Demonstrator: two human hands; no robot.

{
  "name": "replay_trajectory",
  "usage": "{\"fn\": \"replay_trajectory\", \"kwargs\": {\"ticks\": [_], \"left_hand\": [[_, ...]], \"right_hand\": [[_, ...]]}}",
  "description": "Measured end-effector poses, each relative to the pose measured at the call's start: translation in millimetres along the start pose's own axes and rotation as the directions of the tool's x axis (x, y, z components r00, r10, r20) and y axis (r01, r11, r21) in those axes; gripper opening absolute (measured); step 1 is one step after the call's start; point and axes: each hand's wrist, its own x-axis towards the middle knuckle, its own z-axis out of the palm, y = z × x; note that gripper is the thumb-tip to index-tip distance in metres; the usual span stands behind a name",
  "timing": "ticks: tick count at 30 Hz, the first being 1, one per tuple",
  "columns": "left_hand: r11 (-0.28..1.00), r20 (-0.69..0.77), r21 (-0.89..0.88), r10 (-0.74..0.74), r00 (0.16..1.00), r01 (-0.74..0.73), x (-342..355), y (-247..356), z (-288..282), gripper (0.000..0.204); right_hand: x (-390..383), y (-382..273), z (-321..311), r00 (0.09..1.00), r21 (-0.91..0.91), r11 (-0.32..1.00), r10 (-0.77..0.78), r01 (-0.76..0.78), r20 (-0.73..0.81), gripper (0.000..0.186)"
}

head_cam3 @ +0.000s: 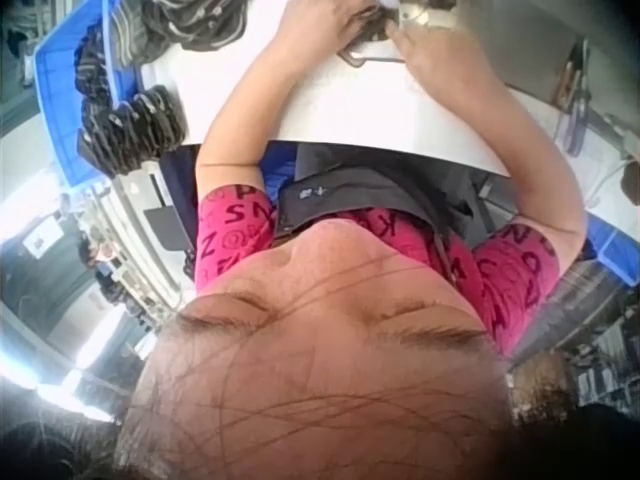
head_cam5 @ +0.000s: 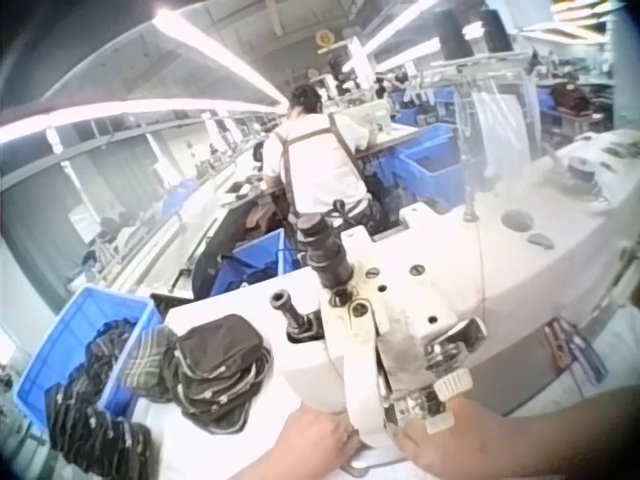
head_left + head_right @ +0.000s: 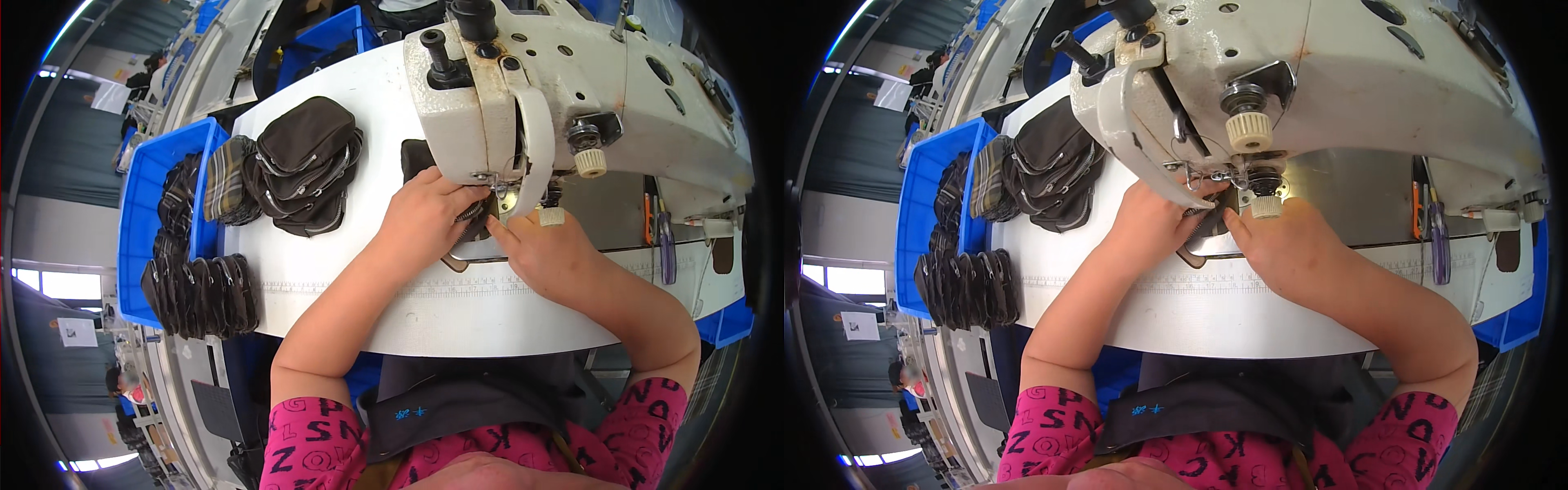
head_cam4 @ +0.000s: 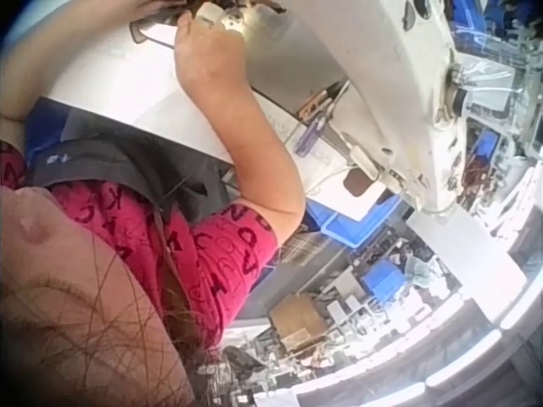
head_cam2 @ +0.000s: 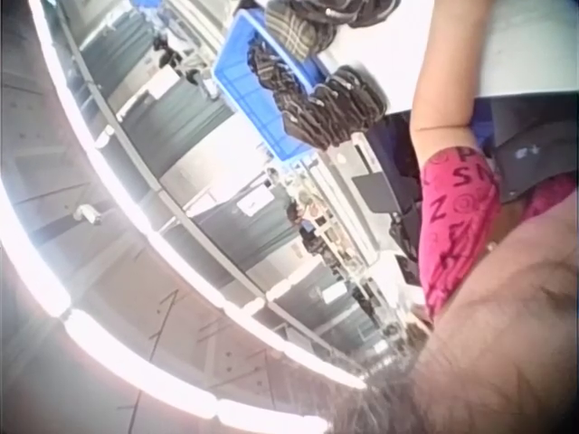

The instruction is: The person is sewing leather pieces using an industrial sewing machine to assemble small pouches.

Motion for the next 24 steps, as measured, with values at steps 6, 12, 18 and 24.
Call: {"fn": "replay_trajectory", "kwargs": {"ticks": [6, 12, 18, 24], "left_hand": [[0.991, -0.206, -0.075, 0.089, 0.974, -0.106, -8.1, -0.1, -3.5, 0.027], [0.989, -0.235, 0.03, 0.151, 0.96, -0.148, -9.7, 10.9, -12.5, 0.035], [0.989, -0.179, 0.103, 0.125, 0.976, -0.107, -7.5, 8.5, 0.2, 0.039], [0.956, -0.187, 0.176, 0.268, 0.945, -0.236, -4.1, 6.9, 1.8, 0.037]], "right_hand": [[3.0, 3.5, 1.3, 0.985, 0.118, 0.993, 0.019, 0.001, -0.169, 0.056], [-0.6, 0.8, 10.3, 0.986, 0.102, 0.993, 0.071, -0.055, -0.152, 0.053], [-1.8, -5.2, 3.0, 0.993, 0.115, 0.99, 0.096, -0.087, -0.073, 0.053], [-4.4, -6.5, 6.0, 0.996, 0.119, 0.992, 0.042, -0.033, -0.079, 0.046]]}}
